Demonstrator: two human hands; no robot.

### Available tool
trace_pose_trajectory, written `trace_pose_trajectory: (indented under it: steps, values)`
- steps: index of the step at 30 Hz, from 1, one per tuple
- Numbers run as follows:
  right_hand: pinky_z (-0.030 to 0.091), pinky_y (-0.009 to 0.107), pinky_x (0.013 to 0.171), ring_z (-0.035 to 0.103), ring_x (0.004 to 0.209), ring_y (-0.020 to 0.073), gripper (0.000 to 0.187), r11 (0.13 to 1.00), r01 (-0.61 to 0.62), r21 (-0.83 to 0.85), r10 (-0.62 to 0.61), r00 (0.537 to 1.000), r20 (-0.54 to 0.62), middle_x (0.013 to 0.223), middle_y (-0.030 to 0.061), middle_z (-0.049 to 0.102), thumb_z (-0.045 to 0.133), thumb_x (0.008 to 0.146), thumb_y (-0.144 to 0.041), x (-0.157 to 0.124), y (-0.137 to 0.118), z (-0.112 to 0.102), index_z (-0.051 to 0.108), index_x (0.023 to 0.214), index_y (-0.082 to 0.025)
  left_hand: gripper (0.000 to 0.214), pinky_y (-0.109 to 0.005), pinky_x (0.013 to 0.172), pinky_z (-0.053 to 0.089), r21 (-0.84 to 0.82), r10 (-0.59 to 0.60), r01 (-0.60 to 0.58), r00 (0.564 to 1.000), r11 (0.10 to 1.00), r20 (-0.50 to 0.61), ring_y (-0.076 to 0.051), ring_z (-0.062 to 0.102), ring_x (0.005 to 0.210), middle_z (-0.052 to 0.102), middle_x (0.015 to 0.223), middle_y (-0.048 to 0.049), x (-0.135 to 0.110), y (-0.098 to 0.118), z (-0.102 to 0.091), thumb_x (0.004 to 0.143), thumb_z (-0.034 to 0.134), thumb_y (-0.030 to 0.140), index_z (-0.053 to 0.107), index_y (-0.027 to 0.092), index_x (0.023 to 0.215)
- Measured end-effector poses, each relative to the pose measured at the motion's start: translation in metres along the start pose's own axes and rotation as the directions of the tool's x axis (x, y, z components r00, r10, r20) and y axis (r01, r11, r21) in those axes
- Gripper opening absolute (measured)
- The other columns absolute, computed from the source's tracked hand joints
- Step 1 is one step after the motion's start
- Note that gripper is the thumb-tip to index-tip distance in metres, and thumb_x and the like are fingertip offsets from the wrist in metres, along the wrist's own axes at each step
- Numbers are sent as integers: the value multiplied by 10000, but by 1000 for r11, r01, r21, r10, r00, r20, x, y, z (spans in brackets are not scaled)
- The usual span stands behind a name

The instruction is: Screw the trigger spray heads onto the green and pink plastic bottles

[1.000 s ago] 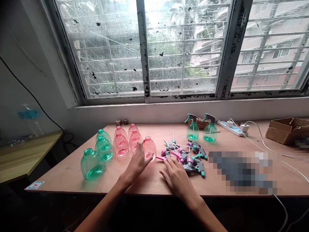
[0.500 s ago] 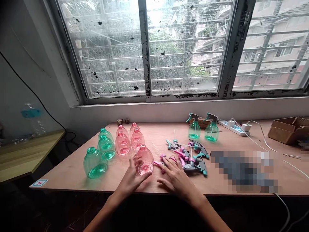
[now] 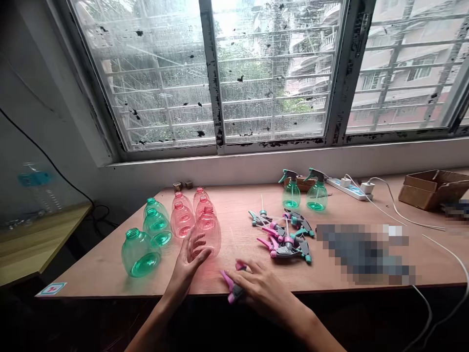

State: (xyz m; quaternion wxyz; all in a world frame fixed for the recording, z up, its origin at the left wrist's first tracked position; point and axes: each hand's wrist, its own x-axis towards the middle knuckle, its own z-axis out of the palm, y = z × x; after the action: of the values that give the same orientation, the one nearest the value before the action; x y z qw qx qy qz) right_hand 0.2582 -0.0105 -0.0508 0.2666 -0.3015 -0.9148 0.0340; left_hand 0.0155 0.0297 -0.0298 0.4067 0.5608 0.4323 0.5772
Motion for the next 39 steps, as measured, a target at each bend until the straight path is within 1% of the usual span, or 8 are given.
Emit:
trace_pose_trajectory:
  steps: [3, 5, 10, 14, 24, 30, 36, 39]
  values:
    - [541, 395, 978, 611, 1235, 279, 485, 971, 61, 229, -21, 985, -170, 1175, 72, 755, 623, 959, -232, -4, -3, 2, 529, 1431, -282, 654, -373, 1005, 447, -93, 17, -21, 999, 995, -39, -260, 542, 1226, 552, 1368, -122, 0, 1, 0, 785, 775, 442, 461, 235, 1320]
    - [574, 372, 918, 692, 1098, 257, 378, 895, -1, 446, 178, 918, -354, 1131, 90, 765, 587, 980, -284, -6, 0, -1, 596, 1358, -259, 565, -364, 1020, 425, -118, 41, -49, 997, 992, -63, -251, 531, 1223, 560, 1360, -116, -1, 3, 0, 821, 731, 456, 489, 224, 1276]
    - [617, 306, 733, 741, 893, 212, 386, 495, 57, 867, 792, 381, -477, 1121, 88, 754, 556, 988, -419, -8, 22, -32, 612, 1324, -236, 486, -357, 980, 419, -75, 92, -96, 994, 993, -51, -229, 550, 1058, 583, 1316, -94, -3, 4, -3, 881, 609, 466, 529, 220, 1292]
    - [592, 194, 710, 718, 954, 172, 351, 386, 206, 899, 876, 223, -428, 1119, 62, 748, 633, 938, -446, -16, 36, -60, 700, 1196, -216, 429, -381, 981, 409, -58, 122, -118, 991, 991, 63, -240, 543, 1038, 599, 1291, -99, -4, 2, -4, 898, 532, 417, 549, 199, 1267]
    - [578, 158, 569, 703, 947, 193, 453, 200, 62, 978, 938, 278, -209, 1145, 55, 728, 722, 831, -557, -12, 23, -44, 712, 1137, -223, 555, -353, 830, 439, 67, 85, -99, 978, 993, 193, -275, 519, 1003, 631, 1140, -108, -7, 12, -3, 764, 604, 508, 604, 173, 1207]
    - [577, 157, 601, 699, 922, 180, 414, 334, 91, 938, 923, 168, -345, 1040, 46, 744, 694, 845, -573, -23, 38, -51, 733, 1028, -204, 551, -370, 814, 461, 39, 80, -89, 981, 995, 178, -289, 520, 1016, 638, 1142, -105, -8, 9, -5, 795, 565, 512, 611, 193, 1242]
    - [560, 192, 541, 703, 918, 218, 466, 302, 11, 953, 916, 274, -294, 1060, 69, 741, 687, 830, -617, -15, 22, -42, 732, 1073, -222, 649, -447, 1017, 397, 25, 78, -83, 984, 996, 157, -333, 526, 1164, 636, 1252, -114, -9, 8, -6, 764, 615, 511, 558, 193, 1327]
    - [551, 178, 563, 703, 897, 194, 422, 346, 51, 937, 919, 181, -350, 1007, 52, 747, 682, 839, -601, -15, 21, -42, 730, 1020, -223, 581, -444, 983, 410, 23, 99, -103, 986, 994, 133, -329, 533, 1124, 659, 1165, -105, -8, 8, -6, 782, 584, 512, 595, 193, 1267]
